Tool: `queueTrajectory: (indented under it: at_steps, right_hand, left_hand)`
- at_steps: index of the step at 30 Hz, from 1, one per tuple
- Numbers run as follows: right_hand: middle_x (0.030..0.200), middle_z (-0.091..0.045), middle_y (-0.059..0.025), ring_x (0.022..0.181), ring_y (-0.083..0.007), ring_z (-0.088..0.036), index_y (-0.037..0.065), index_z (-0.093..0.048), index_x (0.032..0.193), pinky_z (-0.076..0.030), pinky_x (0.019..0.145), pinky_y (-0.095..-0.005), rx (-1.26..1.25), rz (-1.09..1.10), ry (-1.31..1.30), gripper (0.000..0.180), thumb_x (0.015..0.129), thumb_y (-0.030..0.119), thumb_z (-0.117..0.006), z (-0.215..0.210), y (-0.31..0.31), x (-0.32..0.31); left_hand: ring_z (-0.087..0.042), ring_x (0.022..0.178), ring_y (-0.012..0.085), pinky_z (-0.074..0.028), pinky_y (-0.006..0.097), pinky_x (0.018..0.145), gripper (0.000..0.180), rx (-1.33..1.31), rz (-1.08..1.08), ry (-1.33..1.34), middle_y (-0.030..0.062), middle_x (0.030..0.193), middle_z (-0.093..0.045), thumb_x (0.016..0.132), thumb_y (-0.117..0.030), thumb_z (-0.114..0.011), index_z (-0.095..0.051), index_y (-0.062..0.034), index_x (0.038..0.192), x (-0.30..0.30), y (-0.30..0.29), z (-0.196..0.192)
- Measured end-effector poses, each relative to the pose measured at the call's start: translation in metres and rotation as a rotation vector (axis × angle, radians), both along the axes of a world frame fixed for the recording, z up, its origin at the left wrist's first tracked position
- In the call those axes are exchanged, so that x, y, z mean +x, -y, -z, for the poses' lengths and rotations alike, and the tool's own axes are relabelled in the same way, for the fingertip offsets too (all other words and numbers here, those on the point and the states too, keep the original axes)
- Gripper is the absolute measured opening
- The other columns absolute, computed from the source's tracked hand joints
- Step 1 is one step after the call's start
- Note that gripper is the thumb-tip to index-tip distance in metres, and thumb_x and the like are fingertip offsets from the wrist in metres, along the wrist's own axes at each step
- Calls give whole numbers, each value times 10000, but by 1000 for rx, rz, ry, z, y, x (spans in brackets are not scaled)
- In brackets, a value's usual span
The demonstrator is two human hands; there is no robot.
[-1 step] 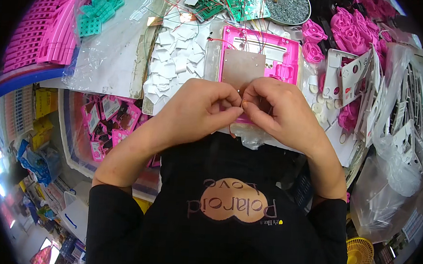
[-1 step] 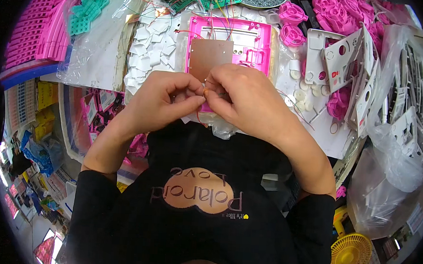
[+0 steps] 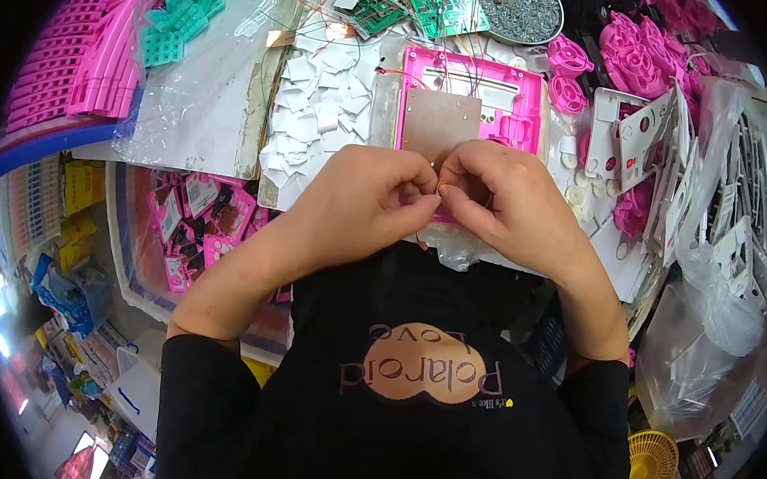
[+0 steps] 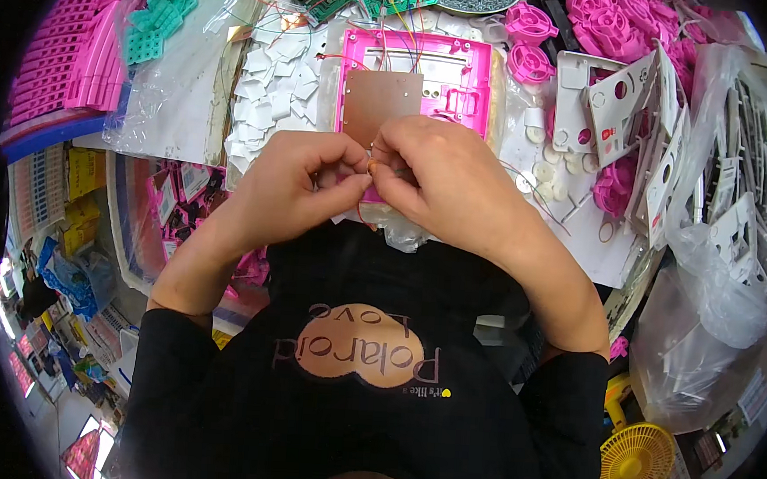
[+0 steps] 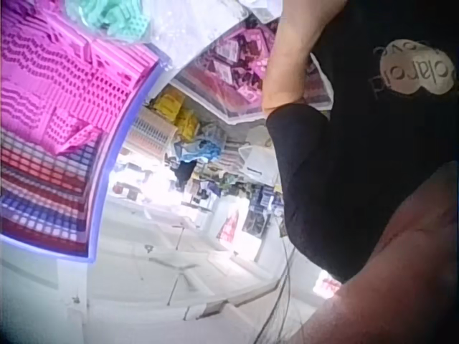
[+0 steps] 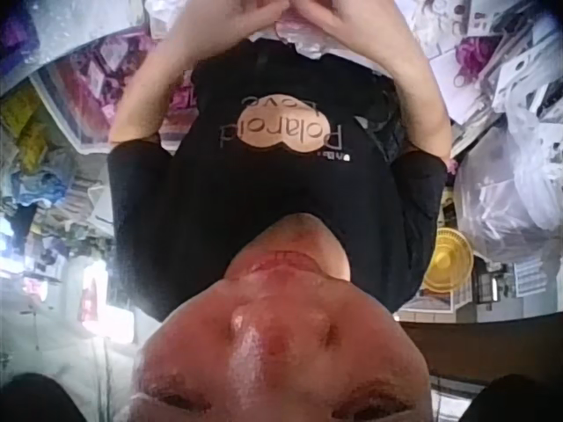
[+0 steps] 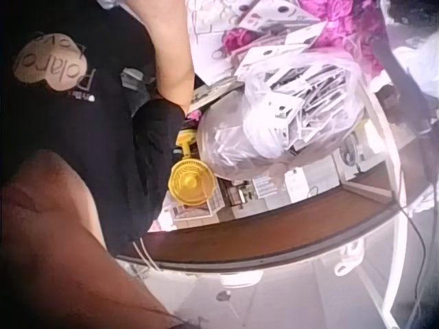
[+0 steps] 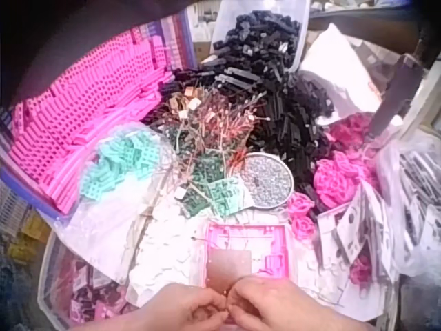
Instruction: Assemble internal electronic components and wiring into a pink plastic toy housing on a factory workbench.
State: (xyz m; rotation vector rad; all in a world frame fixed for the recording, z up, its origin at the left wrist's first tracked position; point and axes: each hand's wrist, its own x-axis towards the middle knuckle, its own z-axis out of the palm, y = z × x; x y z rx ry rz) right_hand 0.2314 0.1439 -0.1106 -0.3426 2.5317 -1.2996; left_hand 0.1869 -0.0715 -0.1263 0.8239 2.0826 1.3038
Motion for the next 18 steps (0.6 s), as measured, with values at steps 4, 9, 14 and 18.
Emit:
queueTrajectory:
  at_steps: [4, 9, 14, 18]
  right_hand:
    - [829, -682, -162, 775, -328, -691, -28, -653, 935, -541, 705, -423, -9, 8, 24, 167, 878, 126, -685, 0, 1, 0]
    - [788, -655, -119, 711, -241, -646, -26, -649, 934, -508, 645, -362, -71, 7, 43, 150, 886, 111, -687, 3, -4, 1]
    - [779, -676, -144, 722, -279, -686, -27, -653, 930, -537, 666, -384, -120, 23, 140, 164, 878, 124, -688, 1, -5, -2]
    - [777, -679, -140, 708, -263, -683, -27, -654, 928, -535, 652, -365, -149, 22, 100, 162, 880, 122, -694, 5, -6, -1]
  left_hand:
    - [-568, 576, 72, -451, 273, 538, 89, -44, -71, -242, 50, 701, -650, 874, -50, -692, -685, 4, 944, 12, -8, 6]
    - [-532, 567, 55, -429, 256, 532, 75, 44, -64, -91, 19, 647, -610, 876, -35, -670, -680, 5, 938, 7, -4, 11]
    - [-563, 554, 101, -451, 266, 538, 103, -40, -94, 55, 47, 674, -630, 834, -56, -695, -688, -7, 924, 1, 3, -4]
    - [-603, 548, 146, -482, 281, 548, 126, -10, -104, 19, 76, 705, -666, 807, -77, -719, -689, -16, 914, 1, 2, -2]
